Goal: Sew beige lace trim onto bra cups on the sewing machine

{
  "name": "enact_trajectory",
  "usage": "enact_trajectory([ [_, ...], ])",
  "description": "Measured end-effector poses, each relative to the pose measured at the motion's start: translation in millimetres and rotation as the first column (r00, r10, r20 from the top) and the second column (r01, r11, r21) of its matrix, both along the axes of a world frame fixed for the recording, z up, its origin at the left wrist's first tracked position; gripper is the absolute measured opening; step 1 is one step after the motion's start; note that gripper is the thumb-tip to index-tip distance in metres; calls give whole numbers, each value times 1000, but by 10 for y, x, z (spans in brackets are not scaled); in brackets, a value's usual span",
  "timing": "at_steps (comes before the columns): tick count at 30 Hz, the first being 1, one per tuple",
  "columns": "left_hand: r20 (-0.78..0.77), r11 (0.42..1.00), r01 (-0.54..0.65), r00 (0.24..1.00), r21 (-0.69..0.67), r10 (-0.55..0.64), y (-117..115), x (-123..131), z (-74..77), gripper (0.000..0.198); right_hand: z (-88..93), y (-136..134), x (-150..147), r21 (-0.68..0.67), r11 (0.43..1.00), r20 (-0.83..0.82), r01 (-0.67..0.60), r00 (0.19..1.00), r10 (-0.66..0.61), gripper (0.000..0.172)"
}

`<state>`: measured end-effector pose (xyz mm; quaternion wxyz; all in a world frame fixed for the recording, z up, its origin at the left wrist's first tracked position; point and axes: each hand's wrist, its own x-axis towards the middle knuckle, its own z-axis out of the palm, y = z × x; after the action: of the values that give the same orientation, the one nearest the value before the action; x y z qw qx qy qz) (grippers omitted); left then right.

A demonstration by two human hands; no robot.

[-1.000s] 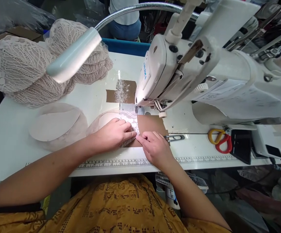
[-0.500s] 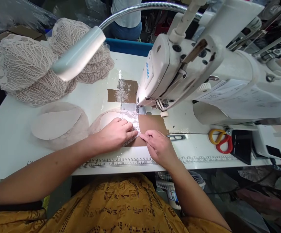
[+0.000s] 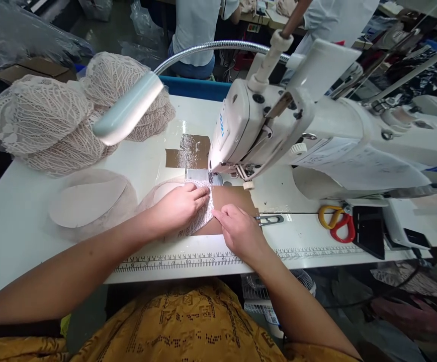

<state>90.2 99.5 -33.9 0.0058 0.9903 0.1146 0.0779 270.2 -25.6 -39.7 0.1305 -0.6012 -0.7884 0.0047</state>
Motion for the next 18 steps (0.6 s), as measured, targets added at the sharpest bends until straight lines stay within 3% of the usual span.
enact_trajectory([
  [9, 38, 1000, 5, 999, 23, -6, 18, -51, -28, 42, 24, 18, -23, -14, 1000, 20, 24, 1000, -24, 33],
  [18, -27, 993, 112, 993, -25, -113, 326, -10, -94, 48, 198, 252, 18, -280, 959, 65, 50, 997, -33, 33],
])
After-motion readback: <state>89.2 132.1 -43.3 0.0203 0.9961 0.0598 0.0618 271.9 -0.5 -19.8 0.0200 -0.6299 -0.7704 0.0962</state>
